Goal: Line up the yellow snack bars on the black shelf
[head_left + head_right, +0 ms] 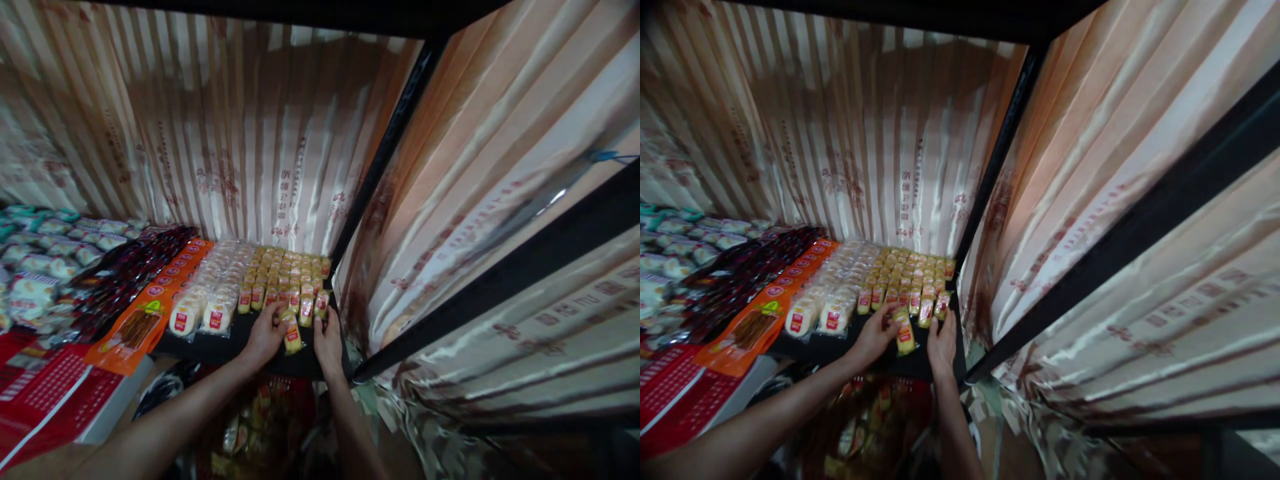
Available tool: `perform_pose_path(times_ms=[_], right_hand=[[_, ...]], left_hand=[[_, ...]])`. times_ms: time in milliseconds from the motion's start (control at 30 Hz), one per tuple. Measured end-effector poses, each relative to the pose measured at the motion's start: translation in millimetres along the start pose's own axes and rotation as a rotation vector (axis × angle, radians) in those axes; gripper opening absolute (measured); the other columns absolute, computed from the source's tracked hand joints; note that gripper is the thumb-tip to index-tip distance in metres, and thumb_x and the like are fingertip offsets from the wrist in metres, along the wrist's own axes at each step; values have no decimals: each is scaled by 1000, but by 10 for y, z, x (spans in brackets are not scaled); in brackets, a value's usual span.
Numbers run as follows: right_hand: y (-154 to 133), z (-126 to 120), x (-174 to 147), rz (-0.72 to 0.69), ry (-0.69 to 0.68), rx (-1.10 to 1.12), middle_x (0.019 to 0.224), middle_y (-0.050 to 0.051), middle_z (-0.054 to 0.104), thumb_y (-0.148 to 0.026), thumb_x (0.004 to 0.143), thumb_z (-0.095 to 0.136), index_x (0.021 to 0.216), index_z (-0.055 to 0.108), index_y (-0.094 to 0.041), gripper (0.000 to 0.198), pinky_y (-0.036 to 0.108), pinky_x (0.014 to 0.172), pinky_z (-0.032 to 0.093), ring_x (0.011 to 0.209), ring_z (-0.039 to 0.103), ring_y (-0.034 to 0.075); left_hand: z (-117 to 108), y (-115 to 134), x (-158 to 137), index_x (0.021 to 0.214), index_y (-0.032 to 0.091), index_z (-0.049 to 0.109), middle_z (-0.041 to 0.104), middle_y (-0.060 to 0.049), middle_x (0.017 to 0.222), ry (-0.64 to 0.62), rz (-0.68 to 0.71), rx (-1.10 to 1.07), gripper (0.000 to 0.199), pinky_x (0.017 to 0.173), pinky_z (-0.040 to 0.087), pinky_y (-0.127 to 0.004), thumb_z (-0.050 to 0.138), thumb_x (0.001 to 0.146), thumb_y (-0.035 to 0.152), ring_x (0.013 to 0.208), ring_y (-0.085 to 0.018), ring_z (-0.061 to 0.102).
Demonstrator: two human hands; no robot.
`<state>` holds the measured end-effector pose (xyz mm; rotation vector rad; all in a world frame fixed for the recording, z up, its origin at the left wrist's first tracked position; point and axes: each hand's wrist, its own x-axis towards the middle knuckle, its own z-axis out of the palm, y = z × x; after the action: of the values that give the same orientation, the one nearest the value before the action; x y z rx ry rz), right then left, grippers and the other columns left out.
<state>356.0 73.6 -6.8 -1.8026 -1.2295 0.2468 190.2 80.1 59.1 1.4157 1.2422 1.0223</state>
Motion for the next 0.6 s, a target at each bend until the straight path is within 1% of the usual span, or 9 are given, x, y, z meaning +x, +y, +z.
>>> perform_pose_path(times_ms=[67,133,200,267,333,433,533,600], right_hand=[[46,43,175,65,-16,6,135,18,42,-46,84,31,131,38,-8,60,40,104,28,126,37,25],[66,77,301,111,-51,18,131,19,47,-45,84,31,131,38,-7,61,40,101,32,123,42,26],[73,106,378,121,-77,25,126,20,51,-44,84,31,132,37,-6,61,38,96,36,117,48,26],[79,136,410,94,-80,29,123,20,54,-42,84,32,131,37,-5,60,37,94,38,113,51,25],[96,175,405,45,-69,26,122,18,55,-41,83,33,130,40,-7,58,38,94,39,111,52,24],[152,252,361,-28,-23,0,124,15,54,-39,84,33,127,45,-10,53,40,97,36,116,47,24],[221,323,312,-80,39,-47,130,15,48,-37,85,31,127,46,-11,52,45,102,30,124,38,25],[251,349,292,-109,56,-64,132,14,45,-35,86,30,129,44,-13,51,46,103,29,125,35,25]], left_hand=[[49,56,84,107,18,55,59,-2,91,-8,31,20,37,71,46,-23,52,70,13,72,-10,53],[82,87,151,106,18,56,60,-2,91,-17,64,20,36,70,45,-23,51,70,13,73,-11,53],[103,80,201,106,18,56,60,-2,93,-25,80,18,36,68,45,-23,51,70,13,72,-11,53],[116,39,239,104,17,56,61,-3,93,-24,78,24,35,67,45,-23,51,70,13,71,-11,53],[125,-13,274,103,16,57,61,-4,92,-12,70,38,34,68,45,-24,52,70,13,71,-11,53],[142,-48,344,103,15,58,62,-3,88,24,54,40,32,69,46,-25,53,71,15,71,-12,55],[183,23,458,104,16,57,63,-3,88,56,58,-1,32,71,47,-26,55,71,18,75,-13,57],[240,125,562,105,17,57,63,-3,93,69,76,-17,32,72,48,-25,55,73,18,76,-13,58]])
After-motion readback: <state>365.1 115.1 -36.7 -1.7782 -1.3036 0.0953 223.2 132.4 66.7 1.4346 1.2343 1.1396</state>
